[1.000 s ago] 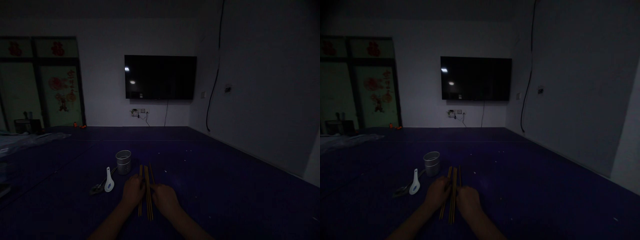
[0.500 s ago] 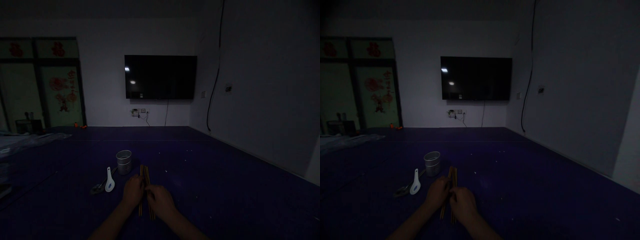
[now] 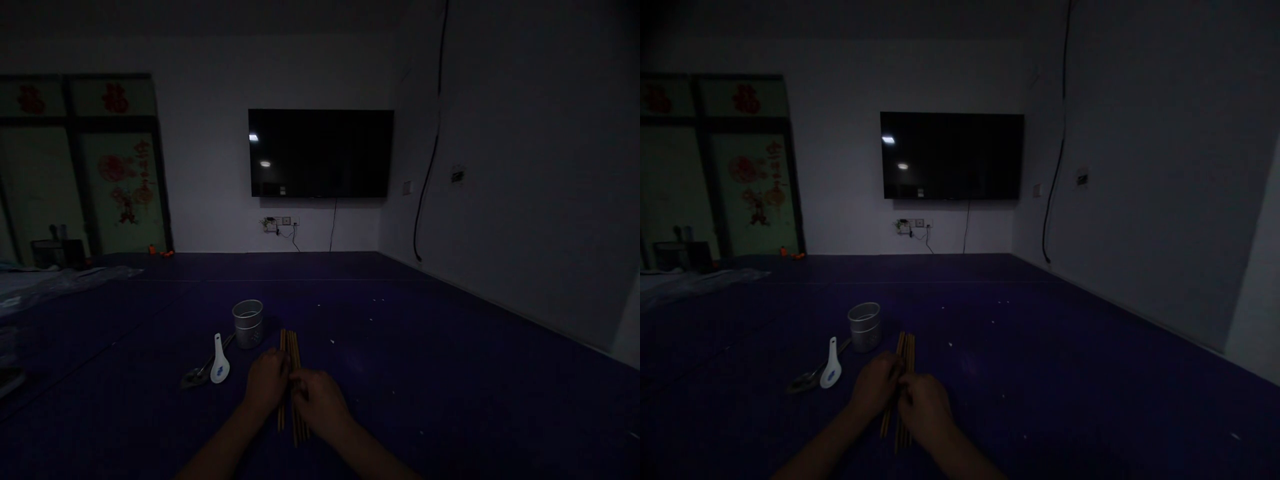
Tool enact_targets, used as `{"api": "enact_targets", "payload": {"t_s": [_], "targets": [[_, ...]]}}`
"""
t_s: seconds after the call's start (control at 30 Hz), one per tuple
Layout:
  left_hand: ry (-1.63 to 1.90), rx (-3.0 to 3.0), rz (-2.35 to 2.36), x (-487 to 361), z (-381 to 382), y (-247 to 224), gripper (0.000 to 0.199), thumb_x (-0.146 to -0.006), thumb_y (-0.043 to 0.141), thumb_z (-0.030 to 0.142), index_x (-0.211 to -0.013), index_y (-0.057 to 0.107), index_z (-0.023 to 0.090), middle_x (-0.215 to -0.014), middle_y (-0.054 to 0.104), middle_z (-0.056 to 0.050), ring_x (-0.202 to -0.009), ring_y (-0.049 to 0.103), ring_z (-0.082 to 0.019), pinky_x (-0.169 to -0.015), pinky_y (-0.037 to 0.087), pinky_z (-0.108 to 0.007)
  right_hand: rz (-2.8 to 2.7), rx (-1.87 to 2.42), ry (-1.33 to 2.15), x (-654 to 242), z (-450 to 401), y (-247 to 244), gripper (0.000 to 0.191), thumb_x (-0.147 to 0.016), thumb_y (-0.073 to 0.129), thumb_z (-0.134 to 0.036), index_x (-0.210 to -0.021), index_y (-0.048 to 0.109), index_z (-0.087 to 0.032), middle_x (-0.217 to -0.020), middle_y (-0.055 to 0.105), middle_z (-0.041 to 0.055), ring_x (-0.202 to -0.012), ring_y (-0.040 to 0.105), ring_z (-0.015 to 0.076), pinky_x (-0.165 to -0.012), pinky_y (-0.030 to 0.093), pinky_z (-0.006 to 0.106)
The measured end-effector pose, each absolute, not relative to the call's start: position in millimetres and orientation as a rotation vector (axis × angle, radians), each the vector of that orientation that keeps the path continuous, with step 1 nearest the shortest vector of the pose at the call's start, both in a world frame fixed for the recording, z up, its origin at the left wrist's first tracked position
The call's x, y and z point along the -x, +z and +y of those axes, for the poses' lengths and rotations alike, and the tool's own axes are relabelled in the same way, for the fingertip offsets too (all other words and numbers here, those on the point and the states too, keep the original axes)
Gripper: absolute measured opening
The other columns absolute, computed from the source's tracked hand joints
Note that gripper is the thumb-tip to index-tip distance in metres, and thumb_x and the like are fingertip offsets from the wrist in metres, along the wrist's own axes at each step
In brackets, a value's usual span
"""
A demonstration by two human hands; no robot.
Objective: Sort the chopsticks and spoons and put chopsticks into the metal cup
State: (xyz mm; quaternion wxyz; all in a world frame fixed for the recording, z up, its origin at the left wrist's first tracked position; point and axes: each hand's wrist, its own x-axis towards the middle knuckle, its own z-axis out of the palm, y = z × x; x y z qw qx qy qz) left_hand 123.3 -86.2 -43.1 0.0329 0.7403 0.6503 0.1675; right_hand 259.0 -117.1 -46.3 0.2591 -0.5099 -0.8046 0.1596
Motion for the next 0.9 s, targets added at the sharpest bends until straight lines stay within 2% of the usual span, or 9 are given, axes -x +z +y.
{"api": "enact_targets", "payload": {"t_s": [0.17, 0.37, 0.5, 0.6, 0.73, 0.8, 0.9], "targets": [[0.524, -2.28, 1.98, -122.8, -85.9, -43.3, 0.029, -0.093, 0.038, 0.025, -0.101, 0.065, 0.019, -0.105, 0.066, -0.007, -0.098, 0.06, -0.017, -0.08, 0.041, -0.026, -2.198, 1.378, 0.343, -260.6, -114.7, -47.9, 0.035, -0.081, 0.047, -0.011, -0.105, 0.069, -0.024, -0.098, 0.072, 0.0018, -0.088, 0.065, 0.015, -0.075, 0.043, 0.022], [0.527, -2.285, 1.961, -123.4, -87.5, -41.9, 0.027, -0.09, 0.043, 0.031, -0.099, 0.065, 0.019, -0.105, 0.066, -0.007, -0.1, 0.06, -0.019, -0.081, 0.041, -0.027, -2.238, 1.368, 0.211, -268.7, -111.7, -47.1, 0.032, -0.087, 0.044, -0.015, -0.102, 0.07, -0.024, -0.101, 0.068, 0.0045, -0.096, 0.061, 0.0166, -0.085, 0.041, 0.025], [0.558, -2.272, 1.945, -123.0, -88.1, -41.9, 0.027, -0.09, 0.042, 0.025, -0.104, 0.065, 0.02, -0.107, 0.066, -0.007, -0.103, 0.059, -0.018, -0.084, 0.041, -0.027, -2.362, 1.197, 0.231, -274.1, -114.4, -43.7, 0.028, -0.082, 0.056, -0.024, -0.107, 0.068, -0.025, -0.111, 0.066, 0.0034, -0.104, 0.057, 0.0185, -0.093, 0.038, 0.028], [0.553, -2.269, 1.957, -122.2, -87.8, -42.4, 0.028, -0.09, 0.041, 0.022, -0.106, 0.064, 0.021, -0.107, 0.065, -0.006, -0.103, 0.059, -0.018, -0.086, 0.041, -0.026, -2.438, 1.136, 0.241, -276.6, -116.3, -41.9, 0.035, -0.078, 0.064, -0.042, -0.108, 0.068, -0.024, -0.112, 0.066, 0.0039, -0.106, 0.055, 0.0213, -0.094, 0.036, 0.032], [0.516, -2.28, 1.976, -121.9, -87.8, -42.3, 0.027, -0.09, 0.041, 0.019, -0.102, 0.065, 0.02, -0.107, 0.065, -0.006, -0.1, 0.06, -0.017, -0.083, 0.041, -0.026, -2.528, 0.945, 0.25, -281.7, -114.5, -40.0, 0.054, -0.071, 0.067, -0.057, -0.114, 0.064, -0.024, -0.117, 0.065, 0.0042, -0.112, 0.054, 0.0228, -0.098, 0.033, 0.034], [0.527, -2.287, 1.97, -122.0, -87.8, -42.1, 0.027, -0.089, 0.041, 0.018, -0.102, 0.065, 0.02, -0.106, 0.065, -0.007, -0.099, 0.06, -0.017, -0.083, 0.041, -0.025, -2.566, 0.851, 0.257, -285.4, -113.3, -37.9, 0.061, -0.069, 0.067, -0.06, -0.118, 0.062, -0.024, -0.121, 0.063, 0.0049, -0.114, 0.053, 0.0232, -0.099, 0.032, 0.033], [0.541, -2.293, 1.949, -121.9, -87.1, -42.8, 0.028, -0.089, 0.041, 0.017, -0.102, 0.065, 0.019, -0.104, 0.065, -0.007, -0.098, 0.06, -0.017, -0.083, 0.041, -0.025, -2.601, 0.779, 0.252, -290.3, -112.9, -34.9, 0.06, -0.07, 0.066, -0.06, -0.118, 0.062, -0.024, -0.119, 0.065, 0.0052, -0.114, 0.054, 0.023, -0.099, 0.032, 0.032]]}}
